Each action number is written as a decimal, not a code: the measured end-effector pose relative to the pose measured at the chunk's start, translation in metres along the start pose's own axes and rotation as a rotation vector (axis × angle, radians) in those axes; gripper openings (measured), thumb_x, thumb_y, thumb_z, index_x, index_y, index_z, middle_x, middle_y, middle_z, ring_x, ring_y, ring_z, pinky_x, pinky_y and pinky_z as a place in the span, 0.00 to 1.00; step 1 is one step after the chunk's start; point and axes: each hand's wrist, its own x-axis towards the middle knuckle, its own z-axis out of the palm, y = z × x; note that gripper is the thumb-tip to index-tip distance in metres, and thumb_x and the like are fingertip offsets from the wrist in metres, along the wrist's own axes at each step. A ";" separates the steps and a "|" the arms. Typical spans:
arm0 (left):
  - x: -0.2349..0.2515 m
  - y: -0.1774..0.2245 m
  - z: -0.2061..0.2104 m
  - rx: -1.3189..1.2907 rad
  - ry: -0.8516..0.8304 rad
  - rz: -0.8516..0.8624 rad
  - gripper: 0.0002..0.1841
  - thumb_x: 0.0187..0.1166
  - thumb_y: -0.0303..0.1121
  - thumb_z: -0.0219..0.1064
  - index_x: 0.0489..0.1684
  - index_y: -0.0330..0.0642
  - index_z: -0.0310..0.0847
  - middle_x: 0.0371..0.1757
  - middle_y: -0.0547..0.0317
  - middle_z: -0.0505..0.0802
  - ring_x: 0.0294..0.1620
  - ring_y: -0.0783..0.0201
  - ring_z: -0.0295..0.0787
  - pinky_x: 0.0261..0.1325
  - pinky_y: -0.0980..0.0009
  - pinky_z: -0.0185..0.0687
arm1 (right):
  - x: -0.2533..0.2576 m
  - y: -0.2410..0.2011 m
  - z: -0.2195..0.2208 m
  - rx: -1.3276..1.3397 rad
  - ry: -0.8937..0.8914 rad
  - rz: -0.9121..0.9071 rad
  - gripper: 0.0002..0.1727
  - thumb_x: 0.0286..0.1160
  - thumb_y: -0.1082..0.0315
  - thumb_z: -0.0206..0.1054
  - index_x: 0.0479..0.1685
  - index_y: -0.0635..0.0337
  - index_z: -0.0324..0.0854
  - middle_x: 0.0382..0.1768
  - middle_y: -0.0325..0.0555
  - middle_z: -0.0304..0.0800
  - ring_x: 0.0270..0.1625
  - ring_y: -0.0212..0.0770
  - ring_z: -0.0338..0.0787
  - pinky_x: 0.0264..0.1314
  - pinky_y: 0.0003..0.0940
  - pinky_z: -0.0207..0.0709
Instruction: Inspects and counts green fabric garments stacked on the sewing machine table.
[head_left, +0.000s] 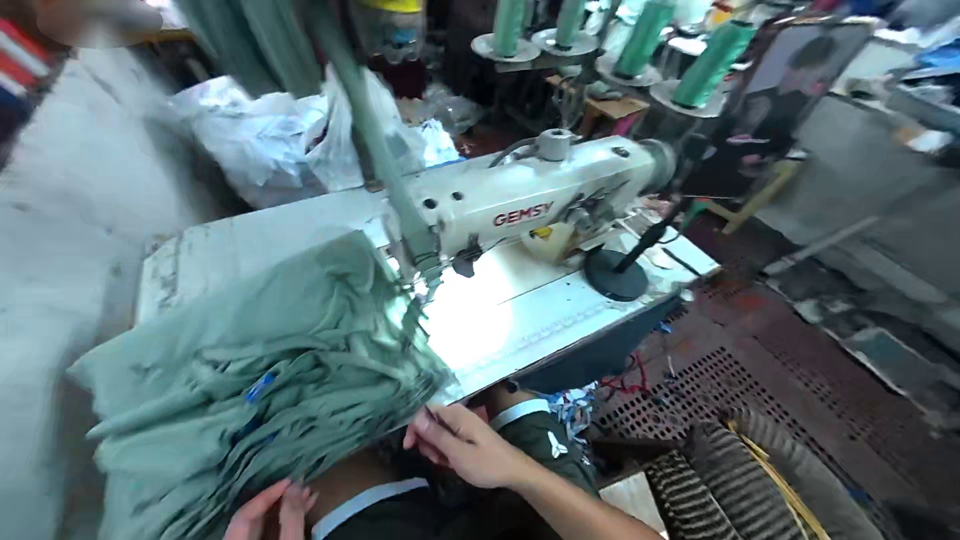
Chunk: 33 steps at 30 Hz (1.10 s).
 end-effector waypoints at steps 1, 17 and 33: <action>-0.002 0.005 0.000 0.031 0.019 -0.004 0.07 0.79 0.23 0.67 0.49 0.29 0.83 0.41 0.66 0.95 0.39 0.75 0.94 0.45 0.71 0.96 | 0.008 -0.009 0.004 -0.110 -0.020 0.008 0.22 0.96 0.61 0.44 0.56 0.66 0.83 0.26 0.40 0.81 0.26 0.30 0.79 0.32 0.28 0.77; -0.002 0.011 -0.012 0.121 0.186 0.055 0.07 0.72 0.24 0.71 0.45 0.36 0.91 0.43 0.60 0.96 0.38 0.75 0.93 0.42 0.78 0.93 | 0.126 -0.038 0.064 -1.070 0.046 -0.388 0.10 0.78 0.65 0.66 0.49 0.54 0.91 0.40 0.46 0.93 0.34 0.50 0.93 0.28 0.53 0.84; 0.057 0.031 0.008 0.718 -0.357 0.018 0.17 0.79 0.40 0.73 0.58 0.38 0.91 0.59 0.39 0.91 0.58 0.42 0.91 0.64 0.45 0.87 | 0.114 -0.023 0.039 -1.106 -0.012 0.083 0.25 0.81 0.56 0.63 0.78 0.37 0.78 0.65 0.46 0.91 0.53 0.54 0.95 0.48 0.61 0.87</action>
